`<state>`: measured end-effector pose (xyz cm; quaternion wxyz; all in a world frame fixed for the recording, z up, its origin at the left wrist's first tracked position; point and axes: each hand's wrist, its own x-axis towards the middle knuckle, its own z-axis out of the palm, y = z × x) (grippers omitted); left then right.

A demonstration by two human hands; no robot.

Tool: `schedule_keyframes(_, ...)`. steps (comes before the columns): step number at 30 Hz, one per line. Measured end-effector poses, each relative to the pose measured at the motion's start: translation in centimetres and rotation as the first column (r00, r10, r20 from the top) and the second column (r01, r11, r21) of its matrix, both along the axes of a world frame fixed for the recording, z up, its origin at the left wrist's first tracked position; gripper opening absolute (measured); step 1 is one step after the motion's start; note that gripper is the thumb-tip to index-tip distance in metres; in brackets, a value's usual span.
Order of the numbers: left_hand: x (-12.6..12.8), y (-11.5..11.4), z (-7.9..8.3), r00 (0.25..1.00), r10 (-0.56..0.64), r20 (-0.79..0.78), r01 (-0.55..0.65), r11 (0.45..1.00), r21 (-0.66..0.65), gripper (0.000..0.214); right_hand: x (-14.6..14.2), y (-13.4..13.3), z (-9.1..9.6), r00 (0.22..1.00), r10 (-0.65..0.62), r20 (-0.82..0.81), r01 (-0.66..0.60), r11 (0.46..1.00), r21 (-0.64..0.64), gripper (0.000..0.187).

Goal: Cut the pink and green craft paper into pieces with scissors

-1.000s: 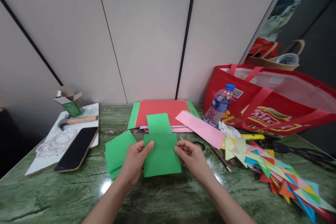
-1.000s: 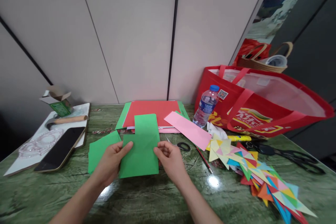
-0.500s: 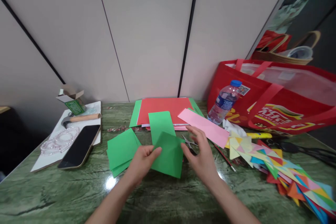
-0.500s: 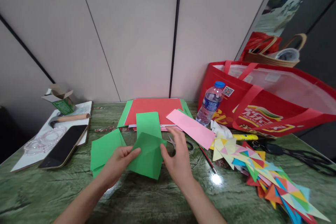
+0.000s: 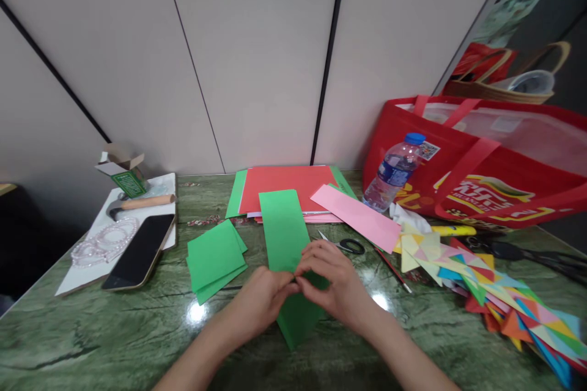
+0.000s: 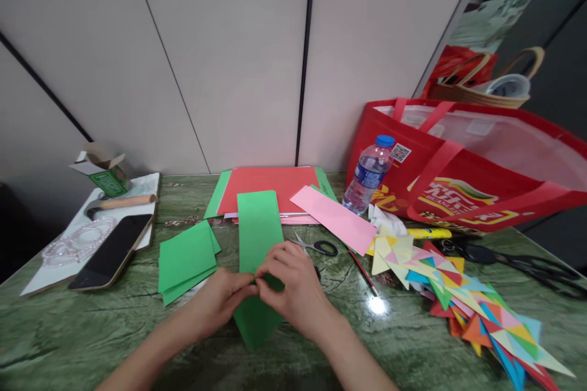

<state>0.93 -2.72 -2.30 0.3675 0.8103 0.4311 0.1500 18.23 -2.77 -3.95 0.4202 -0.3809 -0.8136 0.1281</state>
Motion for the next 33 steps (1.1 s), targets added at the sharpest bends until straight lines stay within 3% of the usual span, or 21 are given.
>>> schedule_keyframes(7, -0.6, 0.4, 0.7, 0.999, -0.009, -0.047, 0.011, 0.999, 0.031, 0.036, 1.2, 0.5, 0.4, 0.995, -0.036, -0.096, 0.034, 0.999, -0.021, 0.014)
schedule_keyframes(10, -0.7, 0.5, 0.7, 0.999, 0.025, -0.043, -0.023, 0.999, 0.030, 0.037, 1.7, 0.7, 0.4, 0.982, -0.114, -0.150, 0.106, 0.993, -0.060, 0.012)
schedule_keyframes(13, -0.5, 0.3, 0.8, 0.998, 0.060, -0.021, -0.059, 0.998, 0.027, 0.037, 1.6, 0.6, 0.4, 0.943, -0.229, -0.242, 0.188, 0.965, -0.182, 0.010)
schedule_keyframes(16, -0.2, 0.1, 1.1, 0.997, 0.073, -0.016, -0.073, 0.997, 0.029, 0.036, 1.1, 0.4, 0.5, 0.922, -0.223, -0.315, 0.092, 0.920, -0.381, 0.017)
schedule_keyframes(19, -0.2, 0.1, 1.4, 0.997, 0.071, -0.019, -0.071, 0.997, 0.035, 0.034, 0.7, 0.2, 0.5, 0.930, -0.212, -0.301, 0.050, 0.884, -0.466, 0.010)
schedule_keyframes(24, -0.8, 0.5, 1.8, 0.997, 0.072, 0.000, -0.072, 0.996, 0.056, 0.030, 1.2, 0.6, 0.1, 0.876, -0.329, -0.354, 0.152, 0.882, -0.445, 0.016)
schedule_keyframes(28, -1.4, 1.3, 2.2, 0.991, 0.121, 0.054, -0.121, 0.993, 0.001, 0.030, 1.6, 0.9, -0.3, 0.840, -0.364, -0.402, 0.182, 0.887, -0.423, 0.019)
schedule_keyframes(30, -2.3, 1.8, 2.8, 0.980, 0.180, 0.086, -0.179, 0.984, -0.019, 0.029, 1.5, 0.9, -0.5, 0.841, -0.335, -0.425, 0.133, 0.889, -0.437, 0.021)
schedule_keyframes(33, -5.6, 3.0, 4.2, 0.914, 0.375, 0.157, -0.380, 0.925, 0.004, 0.025, 1.4, 1.1, -1.0, 0.882, -0.256, -0.396, 0.077, 0.906, -0.416, 0.028)
